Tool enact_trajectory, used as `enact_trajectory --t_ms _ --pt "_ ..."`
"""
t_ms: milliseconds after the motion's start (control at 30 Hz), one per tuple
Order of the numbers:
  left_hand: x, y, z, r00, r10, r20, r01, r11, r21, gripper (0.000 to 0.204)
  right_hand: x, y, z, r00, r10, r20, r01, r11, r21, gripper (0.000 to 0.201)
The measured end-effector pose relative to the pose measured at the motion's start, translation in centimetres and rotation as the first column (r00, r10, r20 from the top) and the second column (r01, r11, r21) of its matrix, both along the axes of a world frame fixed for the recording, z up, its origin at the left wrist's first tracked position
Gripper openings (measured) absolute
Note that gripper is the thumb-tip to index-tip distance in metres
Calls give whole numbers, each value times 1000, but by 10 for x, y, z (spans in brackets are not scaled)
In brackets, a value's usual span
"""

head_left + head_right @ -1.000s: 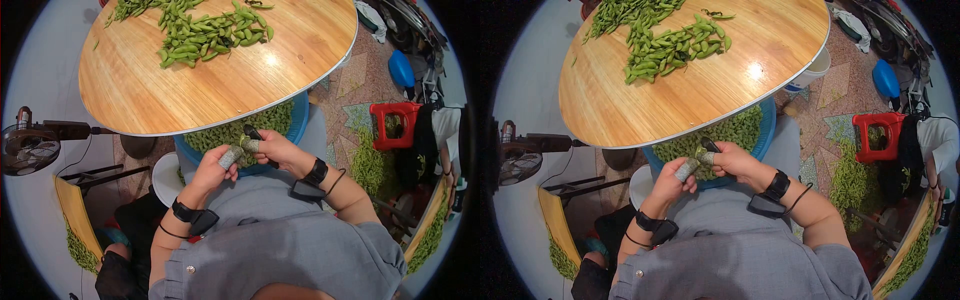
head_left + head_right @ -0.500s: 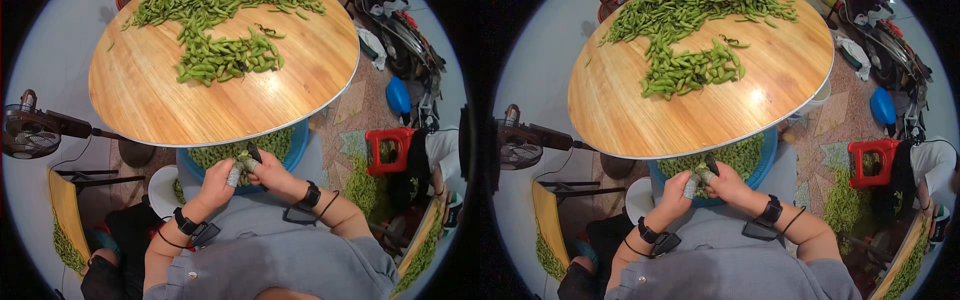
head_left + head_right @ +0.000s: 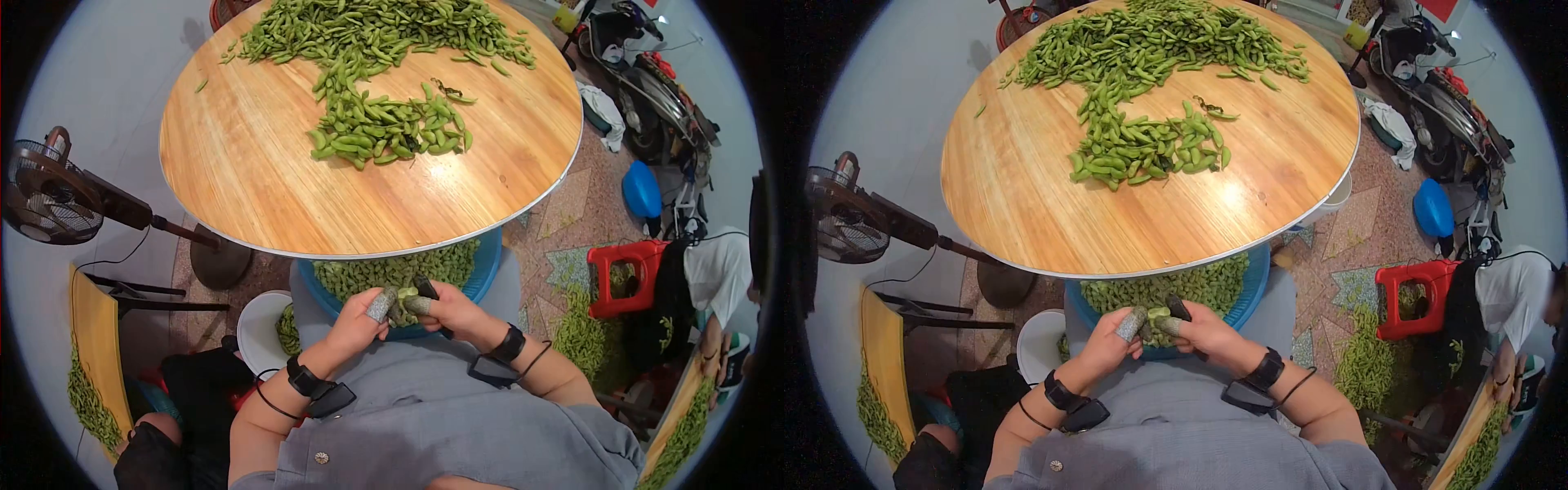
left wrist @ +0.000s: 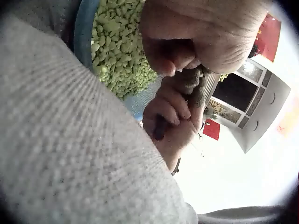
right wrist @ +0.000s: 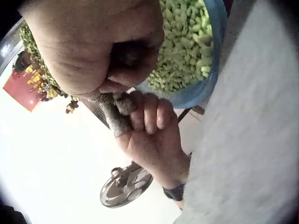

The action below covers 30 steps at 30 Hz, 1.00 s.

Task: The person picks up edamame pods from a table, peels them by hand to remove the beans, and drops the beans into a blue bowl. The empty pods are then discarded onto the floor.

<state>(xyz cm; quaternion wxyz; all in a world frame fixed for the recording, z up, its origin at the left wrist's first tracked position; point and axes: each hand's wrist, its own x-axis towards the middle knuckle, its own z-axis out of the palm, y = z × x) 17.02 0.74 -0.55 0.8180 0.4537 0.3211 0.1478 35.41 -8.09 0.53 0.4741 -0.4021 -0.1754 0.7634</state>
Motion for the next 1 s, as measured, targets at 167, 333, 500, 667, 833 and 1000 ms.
enact_trajectory --t_ms 167,333,500,667,833,1000 --pt "-3 1 15 986 76 -147 -39 971 236 7 1 -10 -19 485 -345 804 13 922 387 17" --pt "-2 -2 16 981 128 -144 17 686 727 7 -10 3 43 187 -508 841 -310 781 541 15" --pt "-5 -6 24 992 77 -99 -4 808 589 11 -23 -1 40 286 -432 855 -281 816 506 13" --pt "-1 -8 28 995 41 96 -39 999 -16 17 -20 -2 35 355 -483 801 -319 742 589 11" --pt "6 -7 30 976 1 219 65 954 -294 24 -25 -1 19 540 -506 672 -84 762 642 16" --pt "23 -2 23 999 24 -48 11 776 631 19 -17 -4 27 864 -290 411 150 929 339 15"
